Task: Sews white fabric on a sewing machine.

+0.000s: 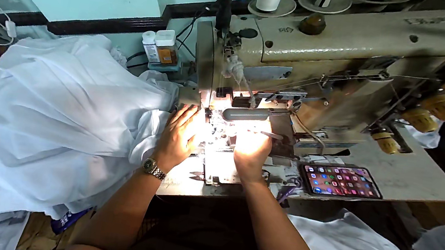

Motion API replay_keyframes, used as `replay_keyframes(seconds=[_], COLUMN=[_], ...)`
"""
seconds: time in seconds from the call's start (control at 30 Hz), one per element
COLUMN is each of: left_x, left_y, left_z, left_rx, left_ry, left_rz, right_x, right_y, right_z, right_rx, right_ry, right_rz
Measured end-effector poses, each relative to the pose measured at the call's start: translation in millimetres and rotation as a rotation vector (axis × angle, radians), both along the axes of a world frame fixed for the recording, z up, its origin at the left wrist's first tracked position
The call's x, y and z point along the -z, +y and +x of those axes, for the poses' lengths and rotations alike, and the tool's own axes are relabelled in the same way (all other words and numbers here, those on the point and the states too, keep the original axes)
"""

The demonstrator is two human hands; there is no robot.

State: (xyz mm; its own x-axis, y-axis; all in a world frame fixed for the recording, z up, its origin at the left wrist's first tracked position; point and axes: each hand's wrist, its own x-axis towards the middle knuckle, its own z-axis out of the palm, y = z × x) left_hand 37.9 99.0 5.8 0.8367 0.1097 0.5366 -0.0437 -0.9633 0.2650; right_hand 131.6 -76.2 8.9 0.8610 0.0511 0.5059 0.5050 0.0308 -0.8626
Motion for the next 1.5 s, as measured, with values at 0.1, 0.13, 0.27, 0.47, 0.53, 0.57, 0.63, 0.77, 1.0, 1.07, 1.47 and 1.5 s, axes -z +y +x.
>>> replay_keyframes(seconds=[0.1,0.13,0.27,0.47,0.53,0.57,0.63,0.77,1.0,1.07,1.47,1.5], left_x=[0.0,0.7,12.5,24.9,25.6,24.9,23.9,25.2,64.4,72.2,83.2,83.3], left_y=[0.3,0.8,-1.4,-30.2,-34.5,-37.4,-42.9,-49.0,-35.3,-34.0,-34.6,-34.6], left_z=[0.8,0.4,-16.2,-35.9,-35.5,-36.5,-40.1,-52.7,-75.9,-78.5,-77.4,-77.4], left_rx=[-0.001,-0.001,0.041,0.141,0.163,0.171,0.191,0.243,0.202,0.188,0.169,0.169], left_ry=[0.0,-0.011,-0.15,-0.111,-0.127,-0.135,-0.163,-0.168,-0.061,-0.03,0.025,0.027], left_rz=[-0.01,-0.019,0.097,0.235,0.196,0.18,0.172,0.189,-0.16,-0.184,-0.203,-0.206], right_x=[1.9,2.2,2.3,-1.0,-3.7,-4.3,-3.9,-7.6,-15.2,-18.7,-26.0,-26.8], right_y=[-4.7,-7.2,-24.6,-47.3,-52.2,-55.1,-61.0,-79.9,-143.1,-148.9,-90.5,-82.0], right_z=[-4.5,-8.0,-27.5,-43.3,-47.5,-50.2,-54.5,-52.9,2.9,16.9,16.8,11.7], right_rx=[-0.066,-0.081,-0.259,-0.446,-0.486,-0.506,-0.543,-0.49,0.2,0.135,-0.237,-0.24], right_ry=[0.037,0.052,0.127,0.28,0.287,0.29,0.287,0.184,-0.109,0.169,0.794,0.795], right_rz=[0.06,0.056,0.112,0.185,0.176,0.166,0.153,0.13,-0.381,-0.488,0.067,0.095])
